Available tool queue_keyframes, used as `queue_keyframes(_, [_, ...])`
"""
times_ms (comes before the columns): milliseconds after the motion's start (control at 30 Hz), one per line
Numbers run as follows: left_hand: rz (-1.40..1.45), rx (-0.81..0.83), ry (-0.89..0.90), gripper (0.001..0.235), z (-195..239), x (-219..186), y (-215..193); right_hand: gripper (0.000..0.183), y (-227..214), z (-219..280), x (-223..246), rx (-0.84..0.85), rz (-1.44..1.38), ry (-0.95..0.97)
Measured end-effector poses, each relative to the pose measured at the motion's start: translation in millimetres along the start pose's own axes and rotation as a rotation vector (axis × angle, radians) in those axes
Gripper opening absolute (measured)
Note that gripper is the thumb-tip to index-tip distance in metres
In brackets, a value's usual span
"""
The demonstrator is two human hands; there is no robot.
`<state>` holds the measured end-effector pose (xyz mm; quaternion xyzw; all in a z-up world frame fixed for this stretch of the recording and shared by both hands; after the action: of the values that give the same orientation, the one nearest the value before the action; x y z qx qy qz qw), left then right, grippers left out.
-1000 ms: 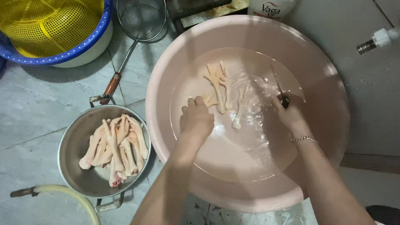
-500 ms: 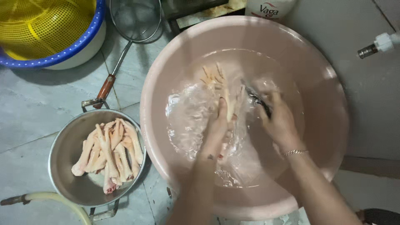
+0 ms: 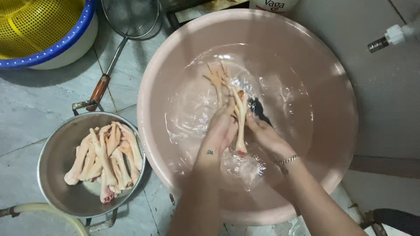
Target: The person washes chicken feet in a basin of water, transfers them to a pot, and uses a knife to trim the feet before rinsing them under a faucet.
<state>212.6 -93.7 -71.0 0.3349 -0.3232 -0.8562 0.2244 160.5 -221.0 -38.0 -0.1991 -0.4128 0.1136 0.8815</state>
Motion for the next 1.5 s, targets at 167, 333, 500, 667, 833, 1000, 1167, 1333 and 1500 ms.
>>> queue_keyframes(167, [0.032, 0.044, -0.08, 0.107, -48.1, 2.6, -25.0, 0.087, 4.2, 17.9, 12.6, 0.039, 0.076, 0.151])
queue_keyframes(333, [-0.06, -0.001, -0.092, 0.088, -30.5, -1.6, -15.2, 0.089, 2.9, -10.0, -23.9, 0.038, 0.194, 0.18])
queue_keyframes(500, [-0.211, -0.045, -0.073, 0.066, -35.3, 3.7, -31.1, 0.074, 9.8, -5.5, -5.0, 0.048, 0.136, 0.09])
queue_keyframes(667, [-0.609, -0.381, 0.097, 0.054, 15.9, -49.1, -17.4, 0.061, 46.7, -6.1, -14.5, 0.135, 0.11, -0.12])
queue_keyframes(833, [-0.132, -0.657, 0.015, 0.063, -44.3, 10.8, -139.4, 0.061, 92.2, -10.0, -33.6, 0.262, 0.418, -0.276])
queue_keyframes(1000, [-1.529, -0.37, -0.161, 0.058, -33.2, -6.2, -96.5, 0.077, 77.4, -11.8, -29.3, 0.145, 0.757, -0.113])
queue_keyframes(1167, [-0.749, -0.478, 0.09, 0.088, -17.8, -15.1, -93.6, 0.069, 62.6, -36.3, -33.5, 0.067, 0.576, -0.249])
queue_keyframes(1333, [-1.008, -0.686, -0.016, 0.073, -18.9, -34.6, -116.4, 0.049, 105.5, -14.5, -34.6, 0.353, 0.532, -0.323])
queue_keyframes(1500, [-0.807, -0.625, -0.045, 0.098, 5.9, -25.5, -79.9, 0.034, 106.4, -40.1, -61.7, 0.433, 0.547, -0.432])
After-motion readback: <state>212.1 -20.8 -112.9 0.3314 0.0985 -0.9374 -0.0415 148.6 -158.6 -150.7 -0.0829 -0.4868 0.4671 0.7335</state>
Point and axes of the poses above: each hand's wrist, its own z-axis away from the middle knuckle, its own y-axis out of the palm, x = y × z, the point moved 10 cm from there along -z, towards the middle knuckle, and after that the axes turned 2 degrees about z, right-handed, at the moved point
